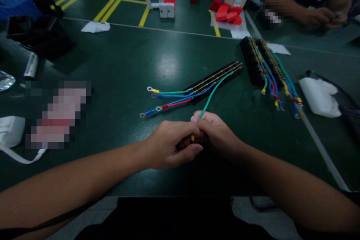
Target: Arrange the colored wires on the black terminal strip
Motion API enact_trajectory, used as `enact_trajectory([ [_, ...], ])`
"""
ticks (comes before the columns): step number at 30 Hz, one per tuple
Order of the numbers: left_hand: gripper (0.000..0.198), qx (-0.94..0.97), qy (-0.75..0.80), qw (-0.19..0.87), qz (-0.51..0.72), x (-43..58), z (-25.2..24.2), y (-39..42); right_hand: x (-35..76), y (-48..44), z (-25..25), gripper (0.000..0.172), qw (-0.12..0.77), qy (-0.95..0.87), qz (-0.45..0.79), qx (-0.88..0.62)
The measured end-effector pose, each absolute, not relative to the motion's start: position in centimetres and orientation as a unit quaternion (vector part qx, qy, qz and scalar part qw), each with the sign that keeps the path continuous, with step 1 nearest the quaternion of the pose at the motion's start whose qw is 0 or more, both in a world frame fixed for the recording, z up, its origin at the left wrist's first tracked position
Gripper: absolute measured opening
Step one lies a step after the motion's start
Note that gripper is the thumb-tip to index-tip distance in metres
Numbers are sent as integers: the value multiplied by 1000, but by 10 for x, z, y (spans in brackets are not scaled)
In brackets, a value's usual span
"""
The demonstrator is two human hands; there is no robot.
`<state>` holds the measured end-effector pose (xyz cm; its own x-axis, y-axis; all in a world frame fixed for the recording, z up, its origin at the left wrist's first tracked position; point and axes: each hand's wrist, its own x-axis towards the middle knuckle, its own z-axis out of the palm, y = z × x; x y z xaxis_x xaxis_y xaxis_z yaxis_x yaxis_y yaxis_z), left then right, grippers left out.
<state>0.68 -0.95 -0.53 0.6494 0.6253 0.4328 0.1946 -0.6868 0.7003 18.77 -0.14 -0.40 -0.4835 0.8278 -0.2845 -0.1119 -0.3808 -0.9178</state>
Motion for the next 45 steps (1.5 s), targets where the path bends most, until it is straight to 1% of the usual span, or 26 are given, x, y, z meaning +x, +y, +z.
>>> enact_trajectory([
  [10,16,854,240,312,341,7,-5,-10,189,0,-5,30,308,-467,730,-391],
  [33,16,851,243,325,333,7,-4,-9,188,-1,-5,28,313,-449,741,-390],
  [45,16,855,241,312,337,8,-5,-9,189,0,-7,29,307,-464,737,-385],
])
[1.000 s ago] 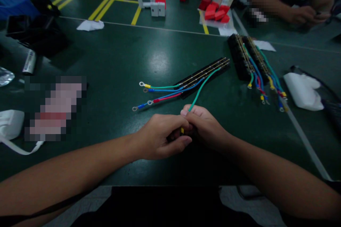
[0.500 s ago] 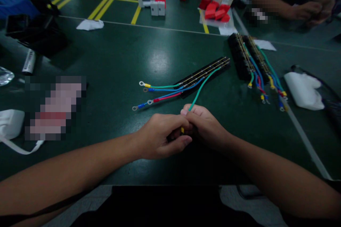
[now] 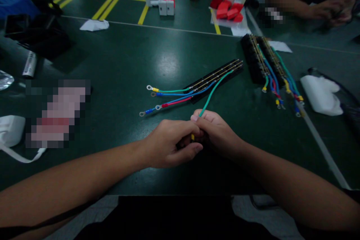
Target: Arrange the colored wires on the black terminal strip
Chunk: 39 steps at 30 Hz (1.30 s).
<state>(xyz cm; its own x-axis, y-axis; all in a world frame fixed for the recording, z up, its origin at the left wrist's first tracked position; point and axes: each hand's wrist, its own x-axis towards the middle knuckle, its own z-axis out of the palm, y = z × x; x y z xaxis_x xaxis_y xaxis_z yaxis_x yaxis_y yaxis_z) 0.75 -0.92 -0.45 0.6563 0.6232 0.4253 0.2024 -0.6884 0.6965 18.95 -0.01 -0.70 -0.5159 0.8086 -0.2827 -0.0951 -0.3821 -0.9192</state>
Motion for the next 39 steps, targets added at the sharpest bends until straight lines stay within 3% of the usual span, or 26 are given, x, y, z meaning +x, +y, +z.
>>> enact_trajectory([
  [39,15,852,250,337,312,7,-5,-10,187,-2,-4,28,329,-476,712,-398],
])
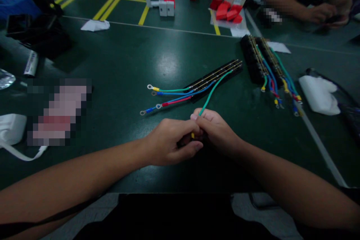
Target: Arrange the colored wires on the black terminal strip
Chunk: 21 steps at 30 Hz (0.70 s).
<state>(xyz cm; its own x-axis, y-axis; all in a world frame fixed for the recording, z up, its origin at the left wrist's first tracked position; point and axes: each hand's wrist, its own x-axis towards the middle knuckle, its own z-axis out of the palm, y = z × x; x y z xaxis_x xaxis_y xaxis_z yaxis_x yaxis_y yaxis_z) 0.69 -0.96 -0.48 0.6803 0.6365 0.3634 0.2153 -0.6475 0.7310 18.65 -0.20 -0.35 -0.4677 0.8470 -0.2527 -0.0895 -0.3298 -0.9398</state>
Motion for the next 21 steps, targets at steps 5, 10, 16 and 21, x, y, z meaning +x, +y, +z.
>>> enact_trajectory([
  [5,15,853,253,333,312,6,-5,-10,186,-2,-4,27,333,-473,713,-397],
  [10,16,854,257,331,308,7,-5,-10,185,-1,-4,26,329,-465,719,-397],
  [16,16,855,261,322,311,7,-6,-10,185,-2,-3,26,331,-465,718,-398],
  [21,16,857,256,319,315,7,-6,-10,187,-1,-5,26,322,-463,724,-397],
])
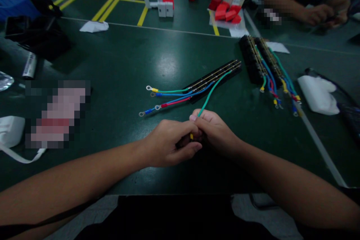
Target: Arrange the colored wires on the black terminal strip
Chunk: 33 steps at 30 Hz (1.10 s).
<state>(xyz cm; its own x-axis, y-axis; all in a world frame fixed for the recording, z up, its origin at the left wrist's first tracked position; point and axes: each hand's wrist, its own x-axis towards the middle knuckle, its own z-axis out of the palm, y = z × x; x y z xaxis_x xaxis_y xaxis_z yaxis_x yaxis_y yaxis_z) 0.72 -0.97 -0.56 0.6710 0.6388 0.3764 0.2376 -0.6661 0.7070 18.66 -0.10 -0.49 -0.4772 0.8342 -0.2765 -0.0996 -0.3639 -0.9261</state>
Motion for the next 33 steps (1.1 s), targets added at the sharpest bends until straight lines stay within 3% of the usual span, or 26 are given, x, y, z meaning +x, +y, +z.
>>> enact_trajectory([
  [22,9,855,246,290,354,7,-6,-17,188,1,-7,35,318,-458,743,-371],
  [33,26,801,332,340,365,8,3,-16,186,-1,-8,37,351,-411,769,-341],
])
